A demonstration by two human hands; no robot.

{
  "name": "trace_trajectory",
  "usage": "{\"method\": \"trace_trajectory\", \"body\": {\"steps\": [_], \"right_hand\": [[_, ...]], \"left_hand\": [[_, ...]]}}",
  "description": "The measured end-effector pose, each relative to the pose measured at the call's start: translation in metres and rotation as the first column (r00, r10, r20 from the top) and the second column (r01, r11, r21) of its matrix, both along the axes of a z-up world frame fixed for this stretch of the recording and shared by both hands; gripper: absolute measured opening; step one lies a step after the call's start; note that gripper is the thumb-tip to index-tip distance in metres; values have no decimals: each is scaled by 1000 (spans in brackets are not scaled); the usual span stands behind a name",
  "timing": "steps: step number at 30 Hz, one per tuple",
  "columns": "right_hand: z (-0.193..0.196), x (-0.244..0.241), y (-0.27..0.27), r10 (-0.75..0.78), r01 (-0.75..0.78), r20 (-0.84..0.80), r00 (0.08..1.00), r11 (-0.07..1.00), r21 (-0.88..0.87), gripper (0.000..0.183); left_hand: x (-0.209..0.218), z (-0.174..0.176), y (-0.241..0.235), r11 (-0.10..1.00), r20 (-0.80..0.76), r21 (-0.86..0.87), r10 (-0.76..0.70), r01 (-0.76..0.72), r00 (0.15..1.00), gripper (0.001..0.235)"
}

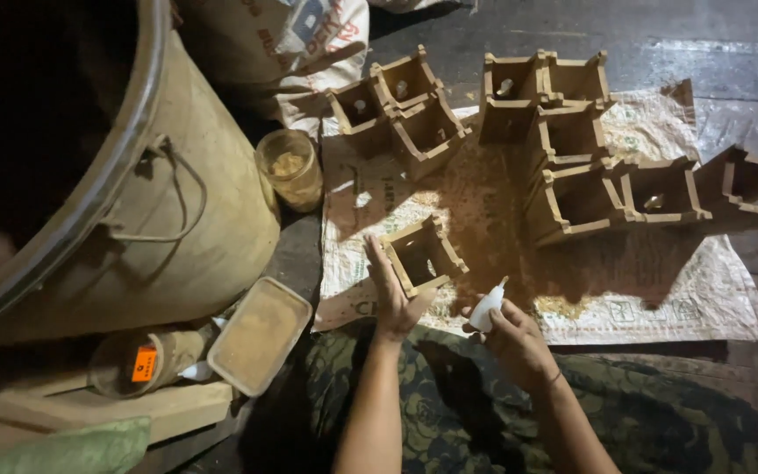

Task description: Assembling small wooden boxes by applying glue to the edges of wooden components and joining them together.

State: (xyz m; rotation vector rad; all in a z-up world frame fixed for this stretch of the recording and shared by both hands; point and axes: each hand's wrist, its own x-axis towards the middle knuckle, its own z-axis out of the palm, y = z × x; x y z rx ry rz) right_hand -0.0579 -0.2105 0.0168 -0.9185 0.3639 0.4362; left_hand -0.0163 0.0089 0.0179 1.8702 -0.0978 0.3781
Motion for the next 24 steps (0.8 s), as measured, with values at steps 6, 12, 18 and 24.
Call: {"method": "trace_trajectory", "body": {"steps": [6,12,18,24], "right_hand": [[-7,-15,2,270,4,371,889,804,-594,38],[-9,-16,6,495,256,474,728,445,-858,32],[7,-17,15,514,379,535,670,384,-842,32],[14,-21,25,490,414,474,732,232,-880,32]], "left_hand": [[-15,41,-17,945,344,96,262,-312,901,42],[-32,44,-29,948,384,218,136,-233,913,21],[-35,56,-26,959,424,211,87,-192,902,21],[-37,58,-22,953,384,247,67,-173,921,21]]}}
